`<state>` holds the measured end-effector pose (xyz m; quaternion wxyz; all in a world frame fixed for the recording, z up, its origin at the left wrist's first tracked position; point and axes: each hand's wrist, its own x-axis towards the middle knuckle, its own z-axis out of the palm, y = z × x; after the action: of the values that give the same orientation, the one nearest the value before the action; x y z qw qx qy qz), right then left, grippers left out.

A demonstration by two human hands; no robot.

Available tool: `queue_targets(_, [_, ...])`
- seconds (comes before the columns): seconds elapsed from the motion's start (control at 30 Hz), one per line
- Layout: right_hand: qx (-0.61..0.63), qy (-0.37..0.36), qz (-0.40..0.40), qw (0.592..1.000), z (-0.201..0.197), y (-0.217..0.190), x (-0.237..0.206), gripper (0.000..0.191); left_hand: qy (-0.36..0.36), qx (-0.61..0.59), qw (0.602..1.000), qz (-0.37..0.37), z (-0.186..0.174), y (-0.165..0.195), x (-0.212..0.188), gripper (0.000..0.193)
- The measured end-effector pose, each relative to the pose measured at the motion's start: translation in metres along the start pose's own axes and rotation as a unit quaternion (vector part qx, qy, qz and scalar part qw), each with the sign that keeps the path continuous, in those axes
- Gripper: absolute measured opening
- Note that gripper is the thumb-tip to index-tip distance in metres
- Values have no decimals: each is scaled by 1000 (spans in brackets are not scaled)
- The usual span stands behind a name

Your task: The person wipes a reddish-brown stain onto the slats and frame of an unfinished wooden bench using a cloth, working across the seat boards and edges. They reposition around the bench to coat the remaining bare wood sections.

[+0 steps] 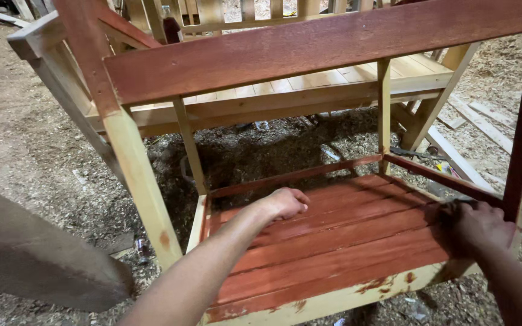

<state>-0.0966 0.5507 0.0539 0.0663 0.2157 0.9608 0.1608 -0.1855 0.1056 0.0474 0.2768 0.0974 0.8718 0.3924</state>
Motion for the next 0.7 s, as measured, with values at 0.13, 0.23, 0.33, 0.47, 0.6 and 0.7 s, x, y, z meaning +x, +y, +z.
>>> queue_targets(0.13, [12, -27, 31, 999, -1, -3, 2, 89, 19, -13, 1000, -9, -2, -5, 2, 35])
queue_targets(0.23, [33, -1, -6, 999, -6, 0, -8, 93, 25, -16, 999, 15, 0, -5, 4, 34])
queue_targets(0.33, [30, 12, -15, 999, -16, 0, -17, 75, 23, -19, 999, 15, 0, -3, 4, 35])
queue_targets(0.47, [-29, 13, -87, 996, -25, -33, -37, 47, 22, -56, 998, 7, -6, -3, 1, 35])
queue_targets(0.6, [-42, 27, -216, 975, -31, -99, -84, 32, 22, -93, 995, 20, -14, -3, -1, 34])
queue_targets(0.7, [251, 49, -285, 924, -42, -166, -138, 32, 24, -117, 993, 23, -17, -2, -8, 33])
